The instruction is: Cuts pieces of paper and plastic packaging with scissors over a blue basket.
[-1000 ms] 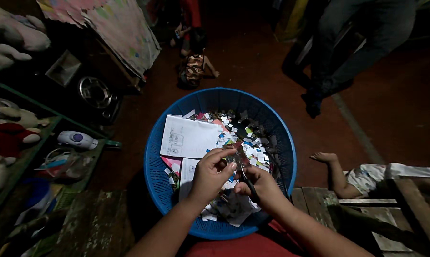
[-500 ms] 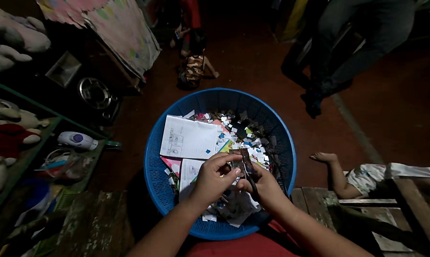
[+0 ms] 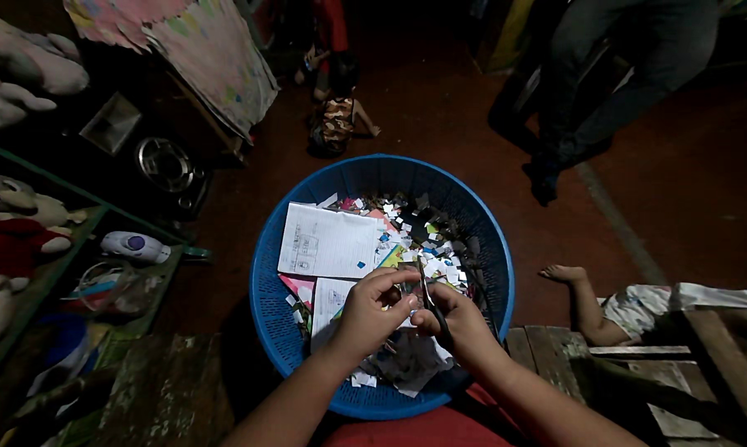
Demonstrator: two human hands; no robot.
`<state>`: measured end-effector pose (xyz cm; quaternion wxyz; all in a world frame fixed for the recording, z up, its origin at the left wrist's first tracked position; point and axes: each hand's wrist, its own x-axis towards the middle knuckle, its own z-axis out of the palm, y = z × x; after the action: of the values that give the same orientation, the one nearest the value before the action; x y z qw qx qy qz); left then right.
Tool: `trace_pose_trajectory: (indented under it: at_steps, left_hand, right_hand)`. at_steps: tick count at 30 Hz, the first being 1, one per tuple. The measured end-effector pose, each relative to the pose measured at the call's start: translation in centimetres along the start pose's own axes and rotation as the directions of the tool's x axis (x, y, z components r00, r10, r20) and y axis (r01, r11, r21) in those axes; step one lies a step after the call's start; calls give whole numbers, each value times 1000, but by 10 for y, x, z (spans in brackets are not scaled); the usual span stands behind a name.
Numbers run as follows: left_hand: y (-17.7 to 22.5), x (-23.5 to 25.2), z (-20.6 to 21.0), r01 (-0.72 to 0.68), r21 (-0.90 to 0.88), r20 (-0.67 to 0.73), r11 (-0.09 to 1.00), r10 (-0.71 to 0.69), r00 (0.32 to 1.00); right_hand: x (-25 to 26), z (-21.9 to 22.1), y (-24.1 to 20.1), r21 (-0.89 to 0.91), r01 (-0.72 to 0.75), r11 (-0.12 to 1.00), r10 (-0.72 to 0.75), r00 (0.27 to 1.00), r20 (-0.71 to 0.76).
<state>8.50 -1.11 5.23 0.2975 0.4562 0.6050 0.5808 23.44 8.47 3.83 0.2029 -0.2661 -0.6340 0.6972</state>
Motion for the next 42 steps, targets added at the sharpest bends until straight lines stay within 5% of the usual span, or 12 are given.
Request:
trace_pose_trajectory:
  at_steps: [20,42]
  left_hand:
    - [1,4,-4,1,14,-188,1000,2,982]
    - [-2,5,-4,-28,52,-139,998,35,990]
  right_hand:
    - [3,-2,5,-231,-10,973,80,952,295]
    - [4,-3,4,-175,-9,985,56,962,267]
